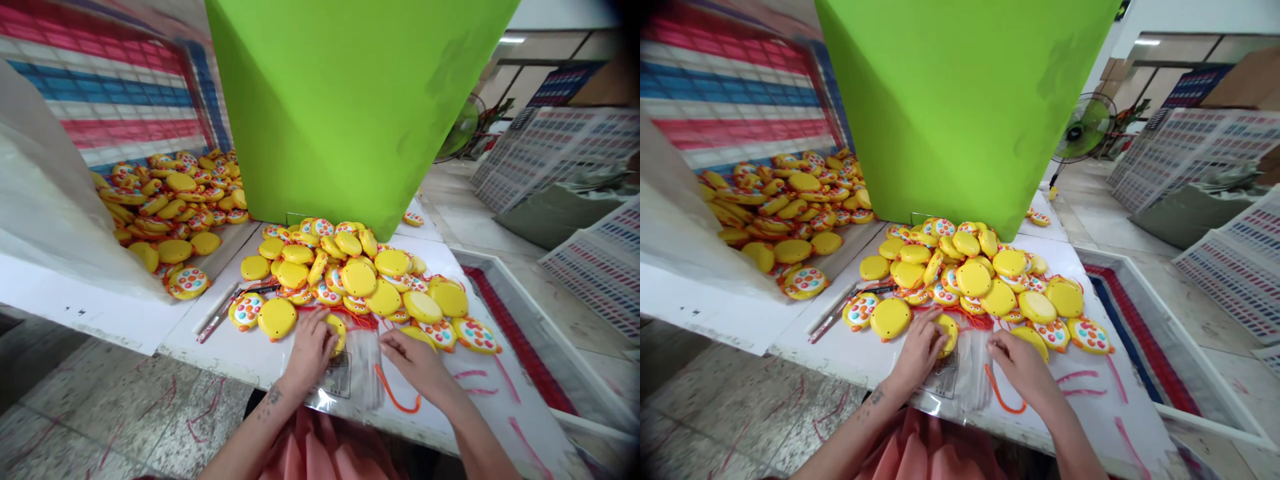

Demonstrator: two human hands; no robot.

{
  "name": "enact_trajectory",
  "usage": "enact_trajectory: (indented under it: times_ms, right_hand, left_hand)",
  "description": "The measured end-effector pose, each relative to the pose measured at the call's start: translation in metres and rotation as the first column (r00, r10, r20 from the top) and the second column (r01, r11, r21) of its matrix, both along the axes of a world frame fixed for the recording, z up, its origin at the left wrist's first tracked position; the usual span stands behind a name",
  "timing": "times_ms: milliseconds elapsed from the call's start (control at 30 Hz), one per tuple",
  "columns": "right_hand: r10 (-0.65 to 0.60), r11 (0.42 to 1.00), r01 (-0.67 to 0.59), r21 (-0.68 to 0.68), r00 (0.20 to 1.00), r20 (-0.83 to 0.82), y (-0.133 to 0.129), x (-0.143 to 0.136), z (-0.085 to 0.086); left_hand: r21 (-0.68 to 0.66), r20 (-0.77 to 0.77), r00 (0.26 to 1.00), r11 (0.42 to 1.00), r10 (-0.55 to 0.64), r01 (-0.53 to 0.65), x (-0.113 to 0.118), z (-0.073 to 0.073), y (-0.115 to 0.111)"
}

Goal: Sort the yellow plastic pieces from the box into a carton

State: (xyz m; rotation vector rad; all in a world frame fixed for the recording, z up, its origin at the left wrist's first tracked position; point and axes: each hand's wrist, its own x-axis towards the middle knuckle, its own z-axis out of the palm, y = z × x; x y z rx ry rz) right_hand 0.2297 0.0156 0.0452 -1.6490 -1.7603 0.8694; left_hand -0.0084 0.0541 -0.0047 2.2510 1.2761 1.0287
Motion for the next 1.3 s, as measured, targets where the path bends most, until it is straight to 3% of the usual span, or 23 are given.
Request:
enact_trajectory:
  times_ms: [133,233,367,500,600,733,833,900,967,1033,1133,1200,1300]
  right_hand:
    - [-0.038,0.999,0.037,-0.01,0.991,-0.132,0.014,-0.036,-0.015]
    - [-0.004,0.999,0.007,0.043,0.997,-0.082,0.022,-0.058,-0.021]
    - [-0.04,0.997,0.041,0.062,0.999,-0.02,0.023,-0.071,-0.019]
    - [-0.09,0.989,0.113,0.098,0.973,-0.211,0.016,-0.078,-0.018]
    - [-0.124,0.977,0.181,0.11,0.909,-0.397,0.01,-0.08,-0.019]
    - [-0.148,0.98,0.199,0.025,0.8,-0.582,0.003,-0.079,-0.018]
    - [-0.145,0.975,0.218,0.035,0.752,-0.643,-0.002,-0.079,-0.017]
    - [-0.135,0.971,0.229,0.064,0.752,-0.645,-0.003,-0.078,-0.017]
    - [-0.124,0.97,0.222,0.096,0.797,-0.591,-0.003,-0.077,-0.02]
    - [-0.131,0.951,0.246,0.186,0.87,-0.476,-0.001,-0.075,-0.021]
    - [-0.131,0.869,0.231,0.438,0.96,-0.248,0.002,-0.071,-0.017]
    - [-0.082,0.822,0.114,0.558,0.993,-0.082,0.003,-0.069,-0.011]
    - [-0.001,0.797,-0.111,0.594,0.983,0.185,0.004,-0.07,0.0]
  left_hand:
    - [-0.043,0.065,0.998,0.999,0.007,-0.004,-0.001,0.004,0.002]
    - [-0.099,0.094,0.995,0.995,-0.011,0.02,-0.007,0.014,0.005]
    - [-0.163,0.019,0.999,0.986,-0.042,0.044,-0.015,0.032,0.007]
    - [-0.234,-0.042,0.998,0.971,-0.051,0.04,-0.01,0.044,0.003]
    - [-0.242,-0.011,0.998,0.969,-0.06,0.056,-0.006,0.046,-0.002]
    - [-0.131,0.159,0.984,0.99,0.075,-0.054,-0.016,0.04,-0.003]
    - [-0.293,0.372,0.911,0.954,0.176,-0.065,-0.025,0.032,-0.004]
    - [-0.459,0.463,0.862,0.888,0.206,0.035,-0.026,0.027,-0.005]
    - [-0.562,0.497,0.845,0.815,0.197,0.141,-0.024,0.025,-0.006]
    - [-0.595,0.496,0.846,0.786,0.194,0.169,-0.02,0.024,-0.008]
    - [-0.578,0.493,0.841,0.806,0.223,0.126,-0.014,0.027,-0.011]
    - [-0.543,0.503,0.835,0.834,0.224,0.104,-0.01,0.031,-0.014]
    - [-0.497,0.529,0.821,0.863,0.216,0.093,-0.006,0.036,-0.018]
